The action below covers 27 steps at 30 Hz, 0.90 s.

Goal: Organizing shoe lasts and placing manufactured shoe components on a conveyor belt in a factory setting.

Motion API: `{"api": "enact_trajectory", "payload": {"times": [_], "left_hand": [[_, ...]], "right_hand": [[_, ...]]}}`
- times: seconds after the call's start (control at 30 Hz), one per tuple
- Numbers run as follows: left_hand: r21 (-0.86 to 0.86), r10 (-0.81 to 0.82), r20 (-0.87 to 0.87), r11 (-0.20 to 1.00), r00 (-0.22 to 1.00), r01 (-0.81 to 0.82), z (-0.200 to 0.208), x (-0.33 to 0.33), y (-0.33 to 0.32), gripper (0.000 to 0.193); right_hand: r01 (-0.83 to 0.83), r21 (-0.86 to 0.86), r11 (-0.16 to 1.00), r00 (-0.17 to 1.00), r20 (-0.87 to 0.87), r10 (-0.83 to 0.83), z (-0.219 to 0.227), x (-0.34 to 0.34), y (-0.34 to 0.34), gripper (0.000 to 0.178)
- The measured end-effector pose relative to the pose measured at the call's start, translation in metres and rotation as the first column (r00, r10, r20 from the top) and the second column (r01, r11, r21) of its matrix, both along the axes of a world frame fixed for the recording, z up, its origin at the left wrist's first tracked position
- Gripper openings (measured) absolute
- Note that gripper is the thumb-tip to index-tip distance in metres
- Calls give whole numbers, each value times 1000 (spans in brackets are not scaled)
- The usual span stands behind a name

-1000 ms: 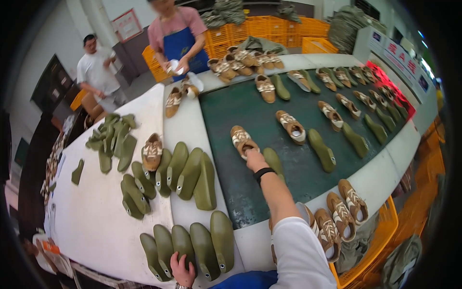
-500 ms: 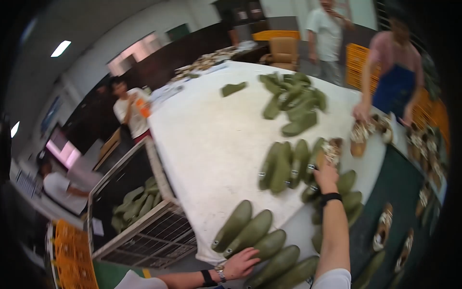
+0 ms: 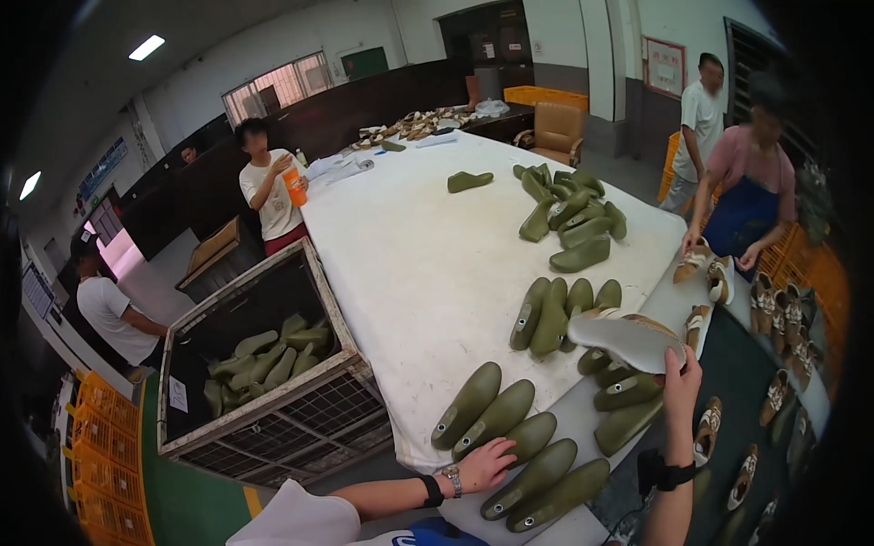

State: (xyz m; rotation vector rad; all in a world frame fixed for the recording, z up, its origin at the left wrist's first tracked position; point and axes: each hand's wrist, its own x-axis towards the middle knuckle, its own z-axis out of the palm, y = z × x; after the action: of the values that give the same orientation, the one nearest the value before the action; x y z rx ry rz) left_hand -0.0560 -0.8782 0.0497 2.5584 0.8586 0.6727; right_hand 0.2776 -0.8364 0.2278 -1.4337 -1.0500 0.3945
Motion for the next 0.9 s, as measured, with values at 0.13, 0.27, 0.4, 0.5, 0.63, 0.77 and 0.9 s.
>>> {"api": "enact_trajectory", "payload": {"times": [0.13,0.27,0.4,0.5,0.63,0.77,0.9], "left_hand": [[-42,125,237,992,963,-118,0,-1,-11,35],[-837,323,477,450,817,311,48,-8,-46,41],[-588,151,754,-281,640,759,83,-45,-93,62],[-449,175,830,-354,530,821,101,-70,-114,71],[-480,143,835,-284,532,830,94,-84,-125,72],[-384,271,819,-397,506,834,66,-94,-109,82],[-475,26,860,-322,509,819,65,-91,-90,76]], "right_hand": [[-230,23,973,940,-253,228,31,-46,-57,26],[-451,-58,891,863,-284,418,7,-94,-85,36],[-691,-52,721,674,-406,617,-16,-177,-99,44],[-776,45,629,492,-581,649,-20,-220,-105,45],[-735,276,619,266,-723,637,-45,-232,-104,44],[-672,248,698,264,-800,539,-36,-232,-116,33],[-601,302,740,243,-813,529,-48,-225,-109,29]]}}
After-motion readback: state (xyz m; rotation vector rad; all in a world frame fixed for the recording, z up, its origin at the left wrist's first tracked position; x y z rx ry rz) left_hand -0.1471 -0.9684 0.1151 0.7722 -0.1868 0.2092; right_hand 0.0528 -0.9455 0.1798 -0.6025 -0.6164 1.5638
